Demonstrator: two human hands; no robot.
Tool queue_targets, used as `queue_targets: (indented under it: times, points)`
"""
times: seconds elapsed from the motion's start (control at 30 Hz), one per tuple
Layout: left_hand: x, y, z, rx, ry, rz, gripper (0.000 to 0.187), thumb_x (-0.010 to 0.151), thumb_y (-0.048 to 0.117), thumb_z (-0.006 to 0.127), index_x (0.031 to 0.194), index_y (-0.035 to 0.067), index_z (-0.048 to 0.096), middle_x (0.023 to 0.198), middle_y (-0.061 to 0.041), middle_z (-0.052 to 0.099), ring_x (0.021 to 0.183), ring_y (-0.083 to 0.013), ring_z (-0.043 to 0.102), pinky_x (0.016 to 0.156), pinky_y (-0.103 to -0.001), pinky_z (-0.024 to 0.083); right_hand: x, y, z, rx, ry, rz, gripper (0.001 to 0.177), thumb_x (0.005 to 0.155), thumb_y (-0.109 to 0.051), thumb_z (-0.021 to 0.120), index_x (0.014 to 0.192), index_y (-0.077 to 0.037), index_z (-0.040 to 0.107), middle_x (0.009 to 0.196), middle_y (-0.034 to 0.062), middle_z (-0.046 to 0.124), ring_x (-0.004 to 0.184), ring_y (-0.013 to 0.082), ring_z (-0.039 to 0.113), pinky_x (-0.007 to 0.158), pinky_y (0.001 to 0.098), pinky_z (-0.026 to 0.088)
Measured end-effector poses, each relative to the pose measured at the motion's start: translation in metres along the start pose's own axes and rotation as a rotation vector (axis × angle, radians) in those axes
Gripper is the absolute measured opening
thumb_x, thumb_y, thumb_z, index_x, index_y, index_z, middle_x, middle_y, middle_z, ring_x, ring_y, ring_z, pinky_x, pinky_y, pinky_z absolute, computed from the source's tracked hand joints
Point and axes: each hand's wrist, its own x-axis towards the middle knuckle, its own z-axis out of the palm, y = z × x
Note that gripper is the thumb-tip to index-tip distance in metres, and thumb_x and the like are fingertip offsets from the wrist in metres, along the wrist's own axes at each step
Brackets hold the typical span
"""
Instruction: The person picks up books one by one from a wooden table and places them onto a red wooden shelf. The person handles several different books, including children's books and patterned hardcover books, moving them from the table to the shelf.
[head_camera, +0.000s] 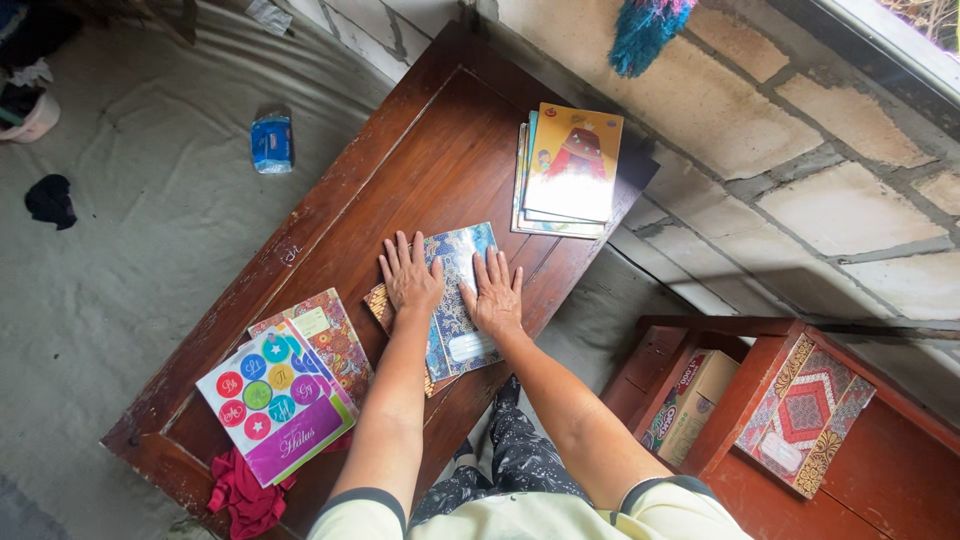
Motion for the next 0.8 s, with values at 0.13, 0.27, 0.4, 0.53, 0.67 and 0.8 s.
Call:
queue_targets:
  times: [0.13,0.27,0.4,0.53,0.67,0.8]
  points:
    - [0.002,0.0,0.002,0.015,0.023,0.027,0.065,0.101,0.041,0.047,0.159,0.016,0.033,0.167,-0.017,0.022,0.155,-0.04,0.015,0.126,-0.054,0.008,0.0,-0.001,-0.002,0.007,0.008,0.006,0.074,0.1,-0.06,0.041,0.161,-0.019,0.03,0.171,0.0098,0.016,0.158,0.0283,0.01,0.123,0.0596,0.002]
    - [-0.03,-0.009,0.014,0.069,0.068,0.168,0.064,0.102,0.036,0.045,0.16,0.015,0.032,0.169,-0.015,0.022,0.155,-0.0387,0.016,0.125,-0.054,0.009,0.002,-0.002,-0.006,0.007,0.003,0.008,0.073,0.099,-0.059,0.041,0.161,-0.02,0.031,0.171,0.0088,0.017,0.158,0.0275,0.01,0.123,0.0595,0.001]
    - [-0.094,-0.013,0.023,0.076,0.019,0.243,0.066,0.101,0.036,0.046,0.161,0.014,0.03,0.17,-0.013,0.021,0.156,-0.036,0.016,0.124,-0.055,0.009,0.002,-0.001,-0.004,-0.001,0.001,-0.016,0.071,0.1,-0.057,0.042,0.16,-0.021,0.033,0.17,0.0086,0.019,0.157,0.0283,0.012,0.122,0.0603,0.002]
    - [-0.118,-0.011,0.019,0.017,0.007,0.207,0.069,0.098,0.036,0.05,0.16,0.014,0.029,0.169,-0.013,0.02,0.155,-0.0358,0.016,0.124,-0.055,0.009,0.001,0.003,0.007,-0.012,0.083,-0.042,0.066,0.102,-0.053,0.042,0.159,-0.02,0.036,0.169,0.0092,0.023,0.157,0.0295,0.016,0.123,0.0607,0.006]
    - [-0.116,-0.009,0.018,0.025,-0.002,0.177,0.069,0.098,0.035,0.052,0.16,0.014,0.03,0.169,-0.011,0.02,0.155,-0.0343,0.016,0.125,-0.054,0.009,-0.009,0.004,0.025,-0.004,0.165,-0.024,0.063,0.103,-0.049,0.045,0.158,-0.019,0.038,0.169,0.0096,0.026,0.156,0.0307,0.019,0.123,0.061,0.011]
    - [-0.116,-0.013,0.026,0.058,-0.005,0.175,0.069,0.098,0.035,0.051,0.161,0.016,0.029,0.17,-0.01,0.019,0.156,-0.0332,0.016,0.125,-0.053,0.009,-0.04,0.008,0.035,0.005,0.205,-0.057,0.065,0.102,-0.047,0.048,0.158,-0.015,0.039,0.167,0.0124,0.028,0.155,0.0324,0.023,0.121,0.0618,0.015]
